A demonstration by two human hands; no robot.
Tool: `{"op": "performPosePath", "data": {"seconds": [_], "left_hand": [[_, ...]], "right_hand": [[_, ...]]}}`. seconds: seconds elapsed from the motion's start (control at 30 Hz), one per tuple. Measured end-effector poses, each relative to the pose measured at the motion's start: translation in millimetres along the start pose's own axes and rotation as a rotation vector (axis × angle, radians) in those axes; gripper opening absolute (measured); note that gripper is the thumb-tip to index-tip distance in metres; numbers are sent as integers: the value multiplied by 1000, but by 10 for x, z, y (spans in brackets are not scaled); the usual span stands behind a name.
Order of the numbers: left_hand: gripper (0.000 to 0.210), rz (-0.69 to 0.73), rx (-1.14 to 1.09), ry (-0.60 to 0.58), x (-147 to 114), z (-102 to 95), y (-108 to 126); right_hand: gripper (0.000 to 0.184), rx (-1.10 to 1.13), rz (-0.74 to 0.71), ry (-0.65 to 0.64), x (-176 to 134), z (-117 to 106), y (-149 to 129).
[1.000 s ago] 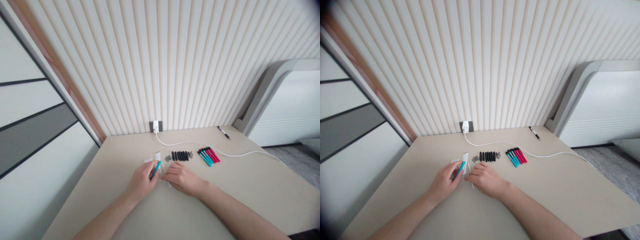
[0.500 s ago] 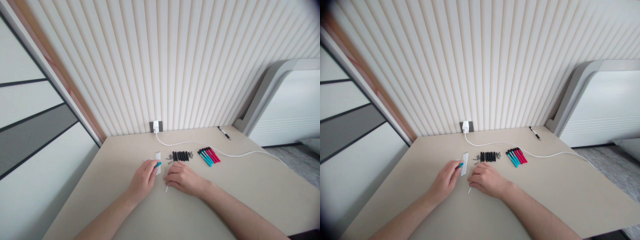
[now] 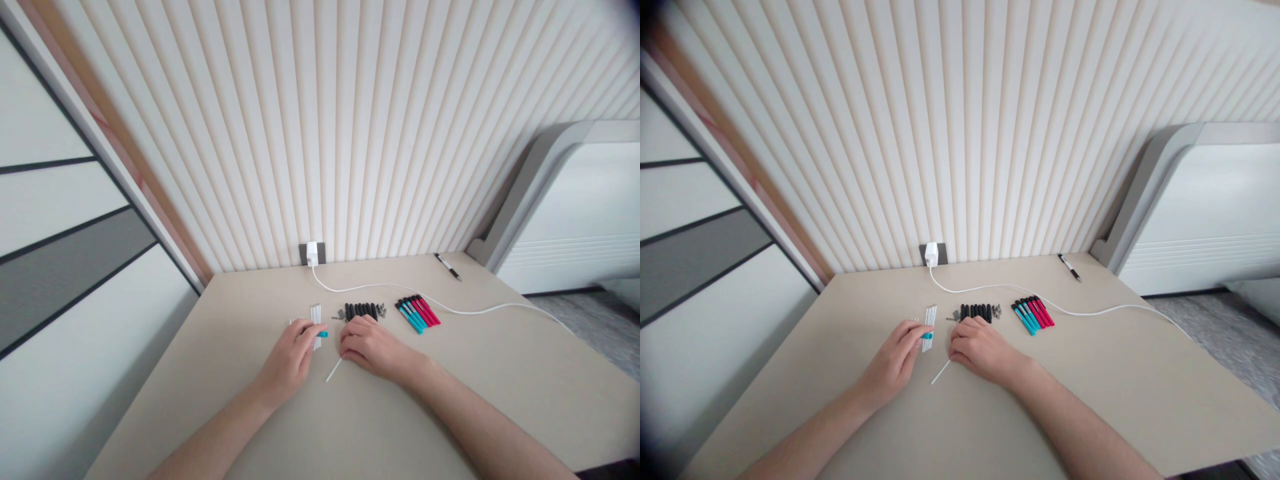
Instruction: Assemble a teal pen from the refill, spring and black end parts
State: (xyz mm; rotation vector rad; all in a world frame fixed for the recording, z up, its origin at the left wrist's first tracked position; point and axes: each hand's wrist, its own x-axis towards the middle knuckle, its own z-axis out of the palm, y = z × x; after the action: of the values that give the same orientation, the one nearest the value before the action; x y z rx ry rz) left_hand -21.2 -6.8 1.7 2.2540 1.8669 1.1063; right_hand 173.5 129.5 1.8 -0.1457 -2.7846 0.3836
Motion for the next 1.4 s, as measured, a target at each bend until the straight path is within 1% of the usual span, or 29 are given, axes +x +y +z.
{"op": "performPosePath", "data": {"seconds": [0.2,0.33,0.43,0.5,0.67,0.77,0.87,0.97,1.07,1.17,1.23,1.33,1.4], "left_hand": [[40,-44,17,-40,10,-17,19],[37,-56,38,-82,17,-27,32],[34,-77,98,-104,9,-10,9],[34,-100,136,-115,0,6,-16],[33,-138,214,-123,-7,18,-35],[31,-111,223,-136,2,8,-13],[31,-68,223,-156,8,3,6],[32,-38,254,-199,4,10,13],[32,-23,268,-238,-8,22,15],[33,-24,246,-229,-21,28,10],[34,-40,222,-198,-23,25,3],[33,-65,172,-159,-18,10,-7],[32,-73,144,-149,-13,-1,-7]], "right_hand": [[20,-32,17,2,18,3,-27],[18,-24,65,76,11,-2,23],[16,-17,121,166,5,4,80],[15,-3,159,203,2,9,109],[14,-9,218,206,-5,9,129],[14,-27,209,210,-7,9,125],[14,-29,165,201,-10,19,112],[14,-58,114,188,-6,23,72],[16,-76,69,207,7,-7,-3],[16,-70,8,260,11,-65,-82],[23,-67,1,328,4,-98,-109],[29,-37,72,442,-10,-115,-94],[28,-8,130,473,-15,-111,-61]]}}
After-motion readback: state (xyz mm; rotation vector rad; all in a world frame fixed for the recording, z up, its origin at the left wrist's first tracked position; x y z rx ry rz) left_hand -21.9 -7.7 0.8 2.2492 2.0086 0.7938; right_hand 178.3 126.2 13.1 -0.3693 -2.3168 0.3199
